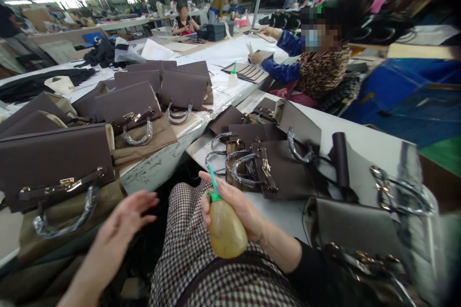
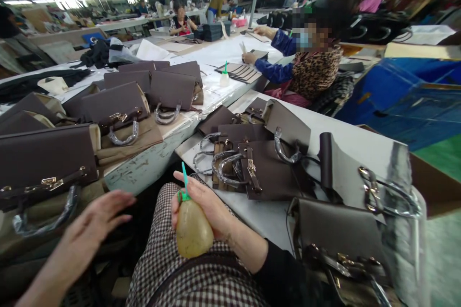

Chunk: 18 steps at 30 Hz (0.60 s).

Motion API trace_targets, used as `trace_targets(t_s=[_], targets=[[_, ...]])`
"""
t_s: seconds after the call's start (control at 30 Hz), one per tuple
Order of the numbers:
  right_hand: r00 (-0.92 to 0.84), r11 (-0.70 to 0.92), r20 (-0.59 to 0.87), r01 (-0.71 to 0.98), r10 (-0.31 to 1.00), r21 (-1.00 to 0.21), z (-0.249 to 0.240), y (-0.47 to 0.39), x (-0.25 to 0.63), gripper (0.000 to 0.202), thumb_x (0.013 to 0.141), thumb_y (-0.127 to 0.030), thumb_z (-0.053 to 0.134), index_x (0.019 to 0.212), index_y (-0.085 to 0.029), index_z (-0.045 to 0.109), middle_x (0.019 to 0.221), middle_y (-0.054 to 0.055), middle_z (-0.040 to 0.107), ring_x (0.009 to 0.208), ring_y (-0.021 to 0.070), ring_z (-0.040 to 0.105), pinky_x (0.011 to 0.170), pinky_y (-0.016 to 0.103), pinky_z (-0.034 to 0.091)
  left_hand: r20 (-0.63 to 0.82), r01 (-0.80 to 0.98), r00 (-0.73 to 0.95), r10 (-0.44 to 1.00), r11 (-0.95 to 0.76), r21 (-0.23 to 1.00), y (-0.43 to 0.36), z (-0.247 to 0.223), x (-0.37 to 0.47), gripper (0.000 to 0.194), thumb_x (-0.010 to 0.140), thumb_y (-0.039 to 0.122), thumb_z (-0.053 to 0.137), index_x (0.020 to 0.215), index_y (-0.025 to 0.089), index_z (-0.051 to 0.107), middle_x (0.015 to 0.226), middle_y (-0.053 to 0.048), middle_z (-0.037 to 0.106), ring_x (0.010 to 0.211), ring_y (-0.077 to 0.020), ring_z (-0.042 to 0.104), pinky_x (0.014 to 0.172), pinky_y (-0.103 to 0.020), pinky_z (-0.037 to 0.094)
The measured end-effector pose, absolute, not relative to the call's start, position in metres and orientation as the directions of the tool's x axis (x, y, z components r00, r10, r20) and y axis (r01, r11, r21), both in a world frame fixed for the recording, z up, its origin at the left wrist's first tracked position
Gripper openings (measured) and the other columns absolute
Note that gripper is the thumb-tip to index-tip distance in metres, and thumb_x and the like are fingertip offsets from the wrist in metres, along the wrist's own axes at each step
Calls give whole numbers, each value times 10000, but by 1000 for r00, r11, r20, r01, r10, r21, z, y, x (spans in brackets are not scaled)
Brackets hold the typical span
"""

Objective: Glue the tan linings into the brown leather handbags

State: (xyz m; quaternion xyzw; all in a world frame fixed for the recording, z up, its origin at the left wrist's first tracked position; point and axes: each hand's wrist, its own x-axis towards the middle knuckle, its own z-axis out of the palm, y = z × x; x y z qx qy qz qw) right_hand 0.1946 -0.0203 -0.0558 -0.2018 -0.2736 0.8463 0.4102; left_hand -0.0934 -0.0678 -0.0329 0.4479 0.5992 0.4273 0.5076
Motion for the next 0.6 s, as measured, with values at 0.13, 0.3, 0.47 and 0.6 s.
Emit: trace_targets(t_s=[0.13,0.3,0.47,0.6], targets=[[-451,-341,-67,-563,890,-753,-48,-13,196,338,1044,-471,604,1186,-177,692,1005,68,728,882,183,711,806,326,570,-269,-351,228,936,337,874,-83,-65,19,877,781,675,806,1489,256,505,1612,-184,474,1446,-403,505,1119,-507,513],[-313,-135,30,-490,949,-861,-43,-9,199,210,1010,-355,683,1149,-216,760,1332,89,726,1244,225,666,1136,405,464,-353,-323,115,928,371,870,-80,-72,74,768,789,396,876,1434,191,513,1299,-131,710,1183,-310,689,1016,-398,564],[-213,-173,-67,-527,975,-832,-51,-3,192,268,912,-431,795,1087,-230,767,1044,66,827,942,222,780,942,421,605,-342,-227,48,939,344,911,-78,-74,72,639,856,334,813,1416,204,533,1278,-85,722,1144,-254,689,982,-341,562],[-164,-165,-93,-511,982,-844,-47,5,191,364,937,-552,729,905,-191,771,852,72,822,763,225,778,798,398,633,-324,-374,76,943,328,868,-81,-94,74,662,831,316,854,1415,223,556,1353,-93,696,1191,-269,688,1006,-353,567]])
